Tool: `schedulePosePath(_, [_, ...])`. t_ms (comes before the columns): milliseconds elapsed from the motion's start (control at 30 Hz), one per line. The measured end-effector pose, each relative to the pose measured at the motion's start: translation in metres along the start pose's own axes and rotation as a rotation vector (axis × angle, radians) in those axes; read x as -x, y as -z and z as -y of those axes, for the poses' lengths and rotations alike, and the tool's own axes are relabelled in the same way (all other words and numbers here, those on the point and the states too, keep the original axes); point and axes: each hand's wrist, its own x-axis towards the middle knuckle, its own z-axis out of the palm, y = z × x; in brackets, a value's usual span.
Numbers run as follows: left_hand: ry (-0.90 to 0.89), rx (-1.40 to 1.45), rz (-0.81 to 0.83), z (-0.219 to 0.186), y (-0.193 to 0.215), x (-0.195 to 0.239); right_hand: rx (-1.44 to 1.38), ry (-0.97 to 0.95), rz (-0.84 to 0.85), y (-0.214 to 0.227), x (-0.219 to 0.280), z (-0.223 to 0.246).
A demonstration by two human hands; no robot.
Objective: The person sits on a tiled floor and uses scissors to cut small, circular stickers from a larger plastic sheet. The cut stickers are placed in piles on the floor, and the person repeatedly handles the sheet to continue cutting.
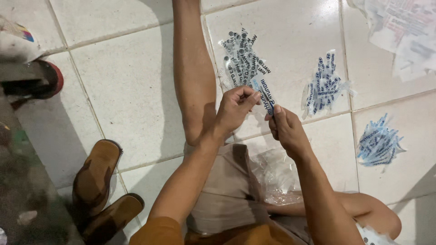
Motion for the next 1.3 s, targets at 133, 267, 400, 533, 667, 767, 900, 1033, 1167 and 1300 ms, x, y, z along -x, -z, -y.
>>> schedulePosePath(133, [-0.029,0.004,0.042,0.004,-0.007,0.002,-0.055,0.005,0.006,0.008,0.006,-0.003])
schedulePosePath(267, [-0.045,-0.037,0.095,-0.002,-0.019,0.006,-0.082,0.021,-0.003,0.019,0.013,-0.008])
schedulePosePath(400, [-0.05,-0.055,0.14,-0.002,-0.038,0.014,-0.127,0.058,-0.015,0.032,0.019,-0.025])
schedulePosePath(533, [-0.046,-0.054,0.164,-0.005,-0.053,0.019,-0.175,0.043,-0.014,0.043,0.026,-0.028])
schedulePosePath(667, [-0.148,-0.145,0.175,0.001,-0.062,0.02,-0.221,0.052,-0.011,0.051,0.034,-0.027])
schedulePosePath(767, [-0.131,-0.142,0.208,0.0,-0.073,0.022,-0.258,0.056,-0.036,0.055,0.038,-0.028])
schedulePosePath(900, [-0.061,-0.093,0.211,-0.065,-0.115,0.036,-0.275,0.075,-0.049,0.062,0.041,-0.025])
schedulePosePath(1033, [0.005,-0.047,0.195,-0.054,-0.127,0.035,-0.307,0.081,-0.058,0.069,0.044,-0.018])
schedulePosePath(1167, [0.036,-0.073,0.226,-0.03,-0.125,0.021,-0.304,0.083,-0.051,0.077,0.041,-0.015])
schedulePosePath(1300, [0.064,-0.141,0.291,0.012,-0.107,0.002,-0.33,0.082,-0.058,0.087,0.034,-0.015])
